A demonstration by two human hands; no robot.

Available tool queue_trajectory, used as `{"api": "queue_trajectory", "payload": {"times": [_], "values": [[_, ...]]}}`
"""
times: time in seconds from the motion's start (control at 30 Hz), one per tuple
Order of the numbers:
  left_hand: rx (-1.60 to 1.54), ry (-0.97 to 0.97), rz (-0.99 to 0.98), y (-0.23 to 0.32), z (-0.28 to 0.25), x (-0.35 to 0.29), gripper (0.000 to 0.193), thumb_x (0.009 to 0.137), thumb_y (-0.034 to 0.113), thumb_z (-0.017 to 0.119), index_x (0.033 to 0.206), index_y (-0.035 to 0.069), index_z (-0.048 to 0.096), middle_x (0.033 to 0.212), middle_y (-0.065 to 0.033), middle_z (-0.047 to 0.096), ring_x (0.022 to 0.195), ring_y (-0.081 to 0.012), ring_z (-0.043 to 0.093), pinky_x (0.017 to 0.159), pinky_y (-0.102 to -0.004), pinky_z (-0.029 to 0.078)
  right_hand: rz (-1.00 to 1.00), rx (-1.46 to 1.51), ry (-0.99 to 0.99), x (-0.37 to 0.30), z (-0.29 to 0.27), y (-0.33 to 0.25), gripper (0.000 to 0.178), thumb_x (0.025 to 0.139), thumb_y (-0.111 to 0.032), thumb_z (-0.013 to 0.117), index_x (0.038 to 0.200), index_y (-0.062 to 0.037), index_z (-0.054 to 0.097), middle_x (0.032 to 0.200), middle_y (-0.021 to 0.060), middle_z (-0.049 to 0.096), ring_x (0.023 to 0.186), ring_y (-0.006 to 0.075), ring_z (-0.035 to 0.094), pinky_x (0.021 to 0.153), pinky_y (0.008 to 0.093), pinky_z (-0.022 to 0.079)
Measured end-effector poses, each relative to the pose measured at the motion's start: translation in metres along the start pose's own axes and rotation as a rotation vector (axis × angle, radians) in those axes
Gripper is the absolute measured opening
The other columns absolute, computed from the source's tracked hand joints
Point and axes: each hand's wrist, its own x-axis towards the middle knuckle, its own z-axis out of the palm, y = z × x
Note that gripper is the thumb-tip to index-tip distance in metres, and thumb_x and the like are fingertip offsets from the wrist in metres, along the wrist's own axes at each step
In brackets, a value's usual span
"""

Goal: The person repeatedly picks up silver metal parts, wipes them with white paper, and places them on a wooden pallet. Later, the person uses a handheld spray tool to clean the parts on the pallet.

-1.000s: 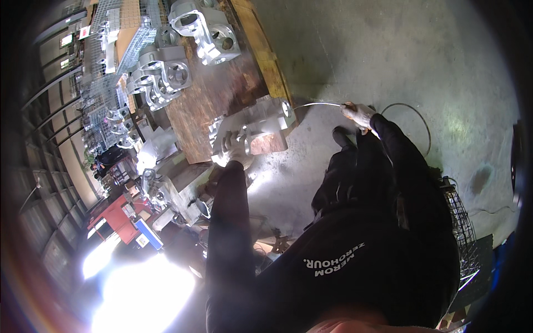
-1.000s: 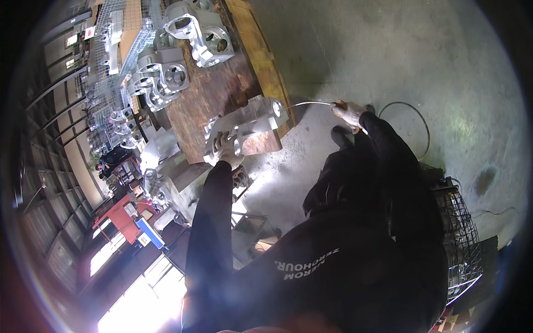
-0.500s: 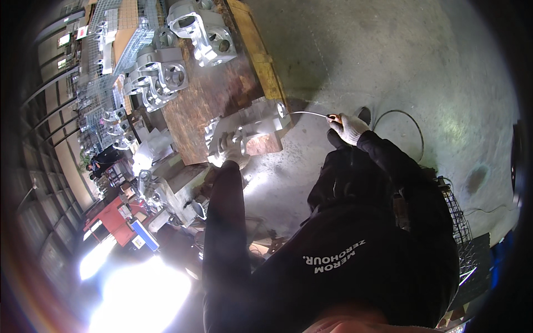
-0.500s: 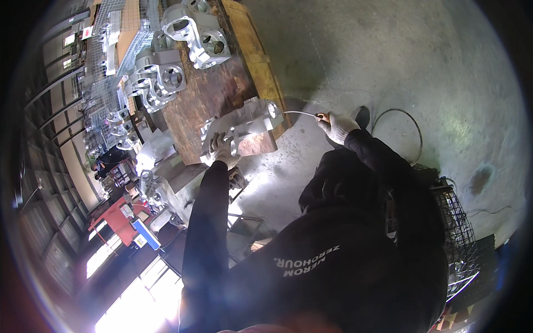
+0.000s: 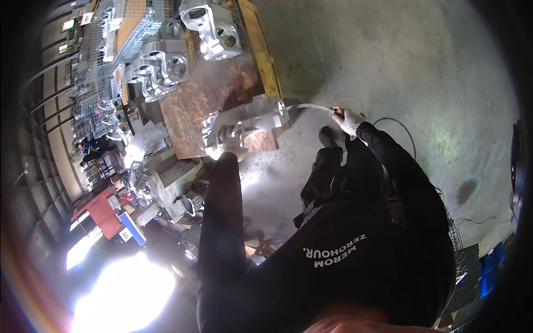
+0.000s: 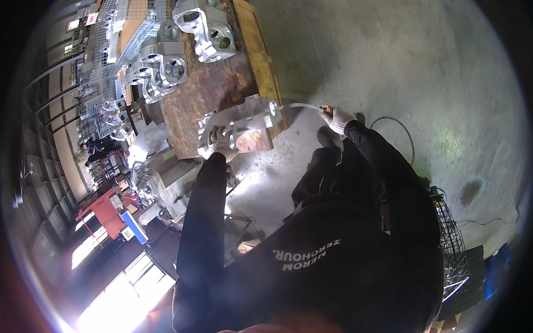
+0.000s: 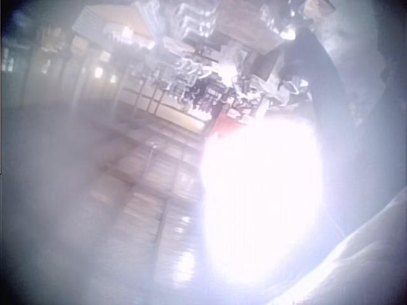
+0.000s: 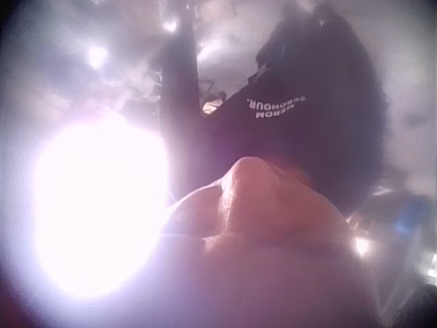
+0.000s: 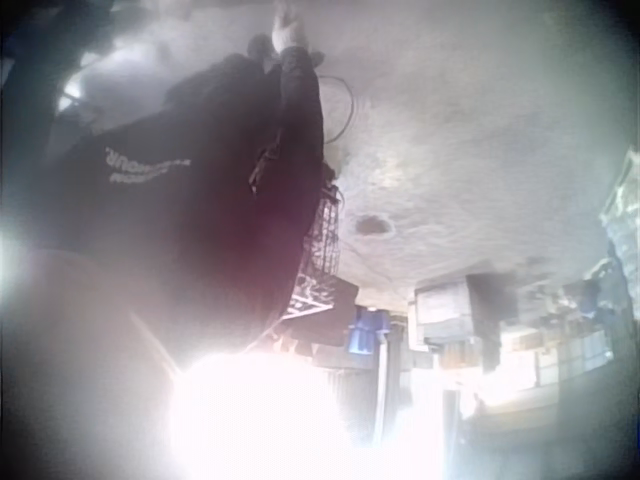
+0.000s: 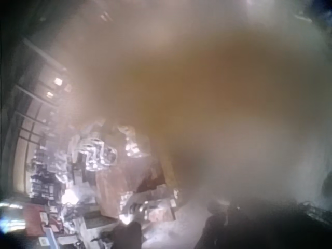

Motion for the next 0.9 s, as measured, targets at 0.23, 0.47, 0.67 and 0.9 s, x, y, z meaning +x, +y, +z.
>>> {"api": "queue_trajectory", "payload": {"times": [0.23, 0.47, 0.67, 0.9], "values": [[-0.063, 0.058, 0.015, -0.002, 0.001, -0.002, 0.094, 0.058, 0.054, 0.082, 0.141, 0.026, 0.049, 0.153, -0.0069, 0.032, 0.149, -0.0329, 0.010, 0.119, -0.0541, 0.002, 0.471, 0.486, -0.183, -0.050, -0.052, -0.029, 0.035, 0.100, -0.046, 0.054, 0.107, -0.0122, 0.062, 0.070, -0.0031, 0.056, 0.044, 0.0092, 0.044, 0.043, 0.0283, 0.037], [-0.175, 0.104, 0.086, 0.001, -0.024, -0.020, 0.083, 0.072, 0.047, 0.071, 0.146, 0.022, 0.042, 0.153, -0.0085, 0.034, 0.148, -0.0334, 0.016, 0.120, -0.0500, 0.005, 0.177, 0.612, -0.162, -0.078, -0.023, -0.023, 0.031, 0.100, -0.041, 0.057, 0.107, -0.0118, 0.063, 0.074, -0.0055, 0.053, 0.049, 0.0049, 0.039, 0.044, 0.0260, 0.031], [-0.367, 0.653, 0.038, -0.018, -0.013, -0.022, 0.065, 0.080, 0.036, 0.073, 0.138, 0.014, 0.051, 0.145, -0.0133, 0.044, 0.135, -0.0347, 0.039, 0.110, -0.0479, 0.034, 0.065, 0.581, -0.104, -0.072, 0.007, -0.004, 0.027, 0.102, -0.035, 0.051, 0.107, -0.0098, 0.061, 0.078, -0.0011, 0.059, 0.075, 0.0101, 0.055, 0.068, 0.0277, 0.044], [-1.332, 0.281, -0.395, -0.120, 0.082, 0.025, 0.058, 0.093, 0.051, 0.061, 0.120, 0.000, 0.060, 0.110, -0.0151, 0.064, 0.087, -0.0271, 0.063, 0.080, -0.0429, 0.054, 0.283, -0.039, -0.022, -0.060, 0.031, -0.019, 0.028, 0.102, -0.034, 0.053, 0.100, -0.0079, 0.063, 0.078, -0.0026, 0.056, 0.075, 0.0084, 0.052, 0.065, 0.0305, 0.042]]}}
